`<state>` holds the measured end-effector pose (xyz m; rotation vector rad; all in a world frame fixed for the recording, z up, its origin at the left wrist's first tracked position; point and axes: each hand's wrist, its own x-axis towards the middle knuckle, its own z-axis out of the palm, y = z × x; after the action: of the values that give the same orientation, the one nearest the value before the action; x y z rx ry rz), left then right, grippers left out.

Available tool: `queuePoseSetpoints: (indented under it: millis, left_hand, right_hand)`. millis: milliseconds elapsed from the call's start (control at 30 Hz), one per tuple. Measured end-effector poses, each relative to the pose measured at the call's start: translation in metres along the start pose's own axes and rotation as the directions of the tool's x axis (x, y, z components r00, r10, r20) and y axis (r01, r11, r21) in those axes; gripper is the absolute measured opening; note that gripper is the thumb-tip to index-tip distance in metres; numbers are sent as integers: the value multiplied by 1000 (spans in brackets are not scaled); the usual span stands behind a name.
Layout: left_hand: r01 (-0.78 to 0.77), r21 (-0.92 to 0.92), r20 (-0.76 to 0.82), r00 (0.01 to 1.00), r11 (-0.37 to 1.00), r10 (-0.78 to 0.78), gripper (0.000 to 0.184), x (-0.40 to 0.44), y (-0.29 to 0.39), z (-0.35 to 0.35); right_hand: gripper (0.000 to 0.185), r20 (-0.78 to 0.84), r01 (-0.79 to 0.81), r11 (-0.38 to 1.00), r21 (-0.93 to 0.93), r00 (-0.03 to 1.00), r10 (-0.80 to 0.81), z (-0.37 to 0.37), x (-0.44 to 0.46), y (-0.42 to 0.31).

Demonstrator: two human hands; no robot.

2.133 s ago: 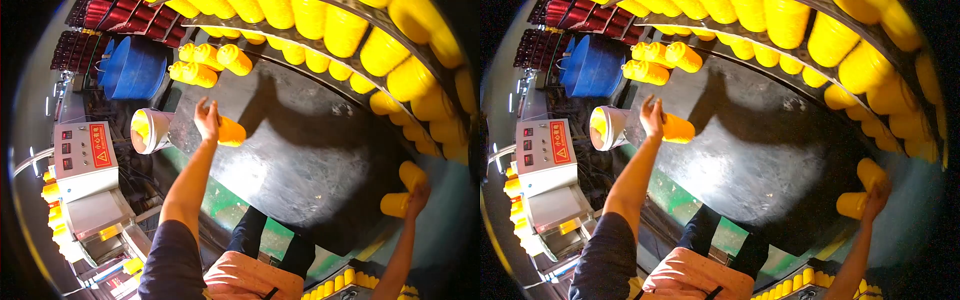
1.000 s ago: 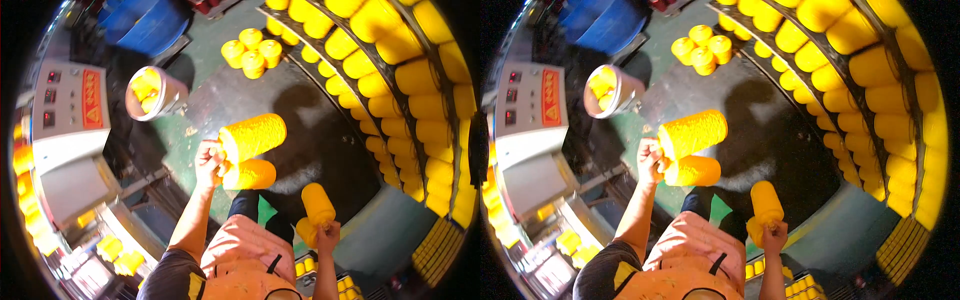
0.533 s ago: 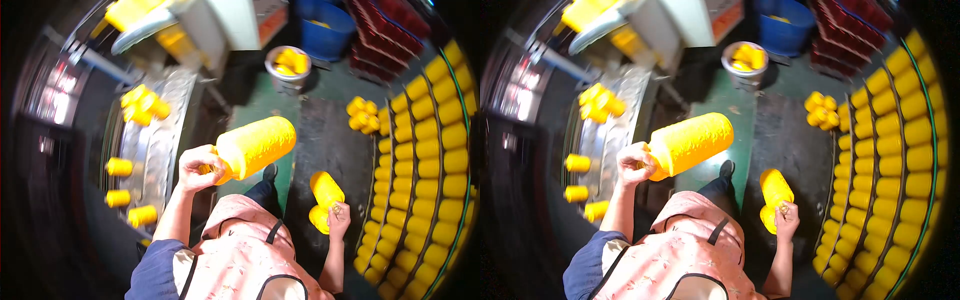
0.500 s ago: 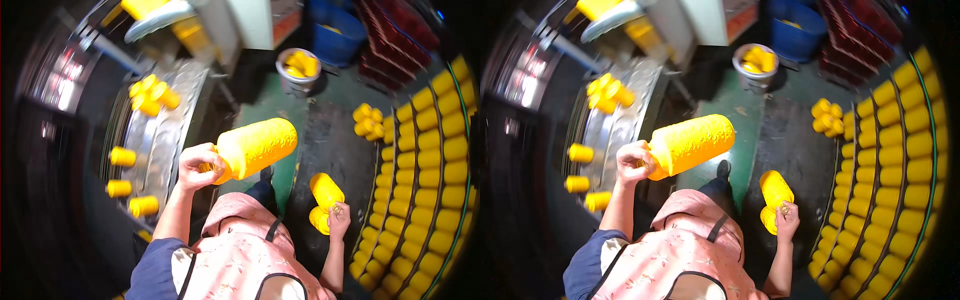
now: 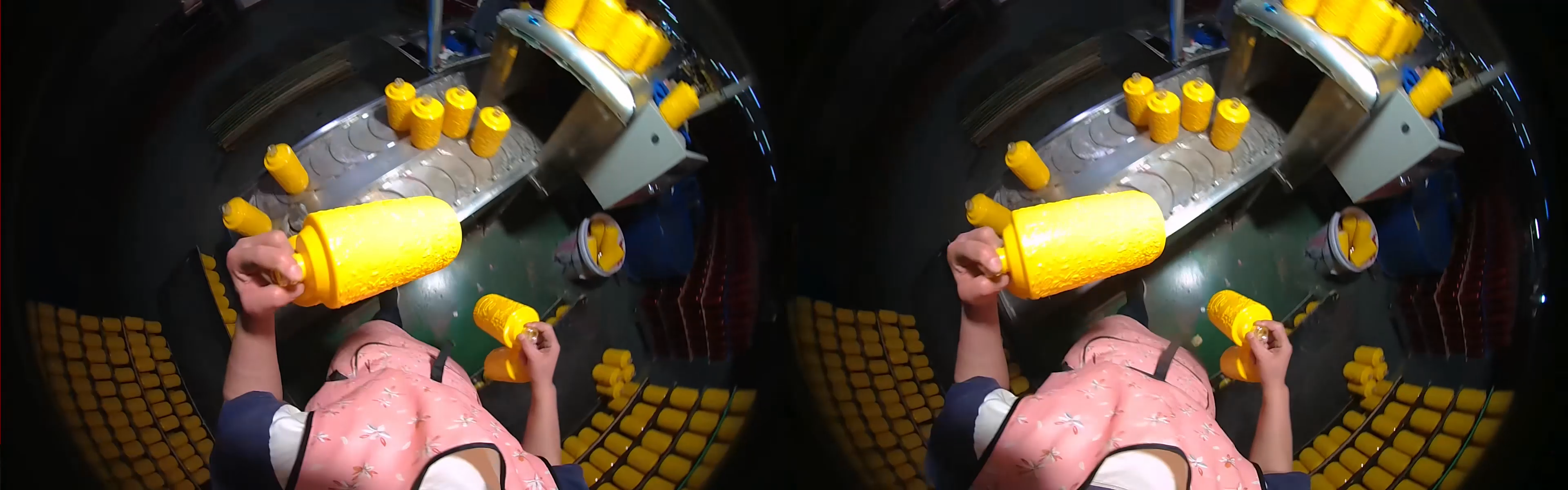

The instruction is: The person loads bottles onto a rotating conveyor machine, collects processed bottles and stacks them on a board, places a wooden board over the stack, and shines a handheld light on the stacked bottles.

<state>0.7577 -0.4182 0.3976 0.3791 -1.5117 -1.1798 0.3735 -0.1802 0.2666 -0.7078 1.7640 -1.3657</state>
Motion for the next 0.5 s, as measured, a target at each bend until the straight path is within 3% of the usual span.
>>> queuePoseSetpoints:
  millis: [133, 267, 500]
  left_hand:
    - [-151, -77, 109, 981, 985, 159, 18, 62, -16, -83]
    - [-153, -159, 95, 981, 975, 170, 16, 95, -34, -142]
    - [-103, -19, -56, 993, 994, 102, 18, 93, -60, -171]
  right_hand:
    - [22, 132, 195, 981, -19, 973, -191, 70, 96, -67]
    - [22, 287, 341, 939, -45, 905, -315, 122, 167, -129]
    - [23, 529, 356, 930, -92, 809, -258, 215, 260, -163]
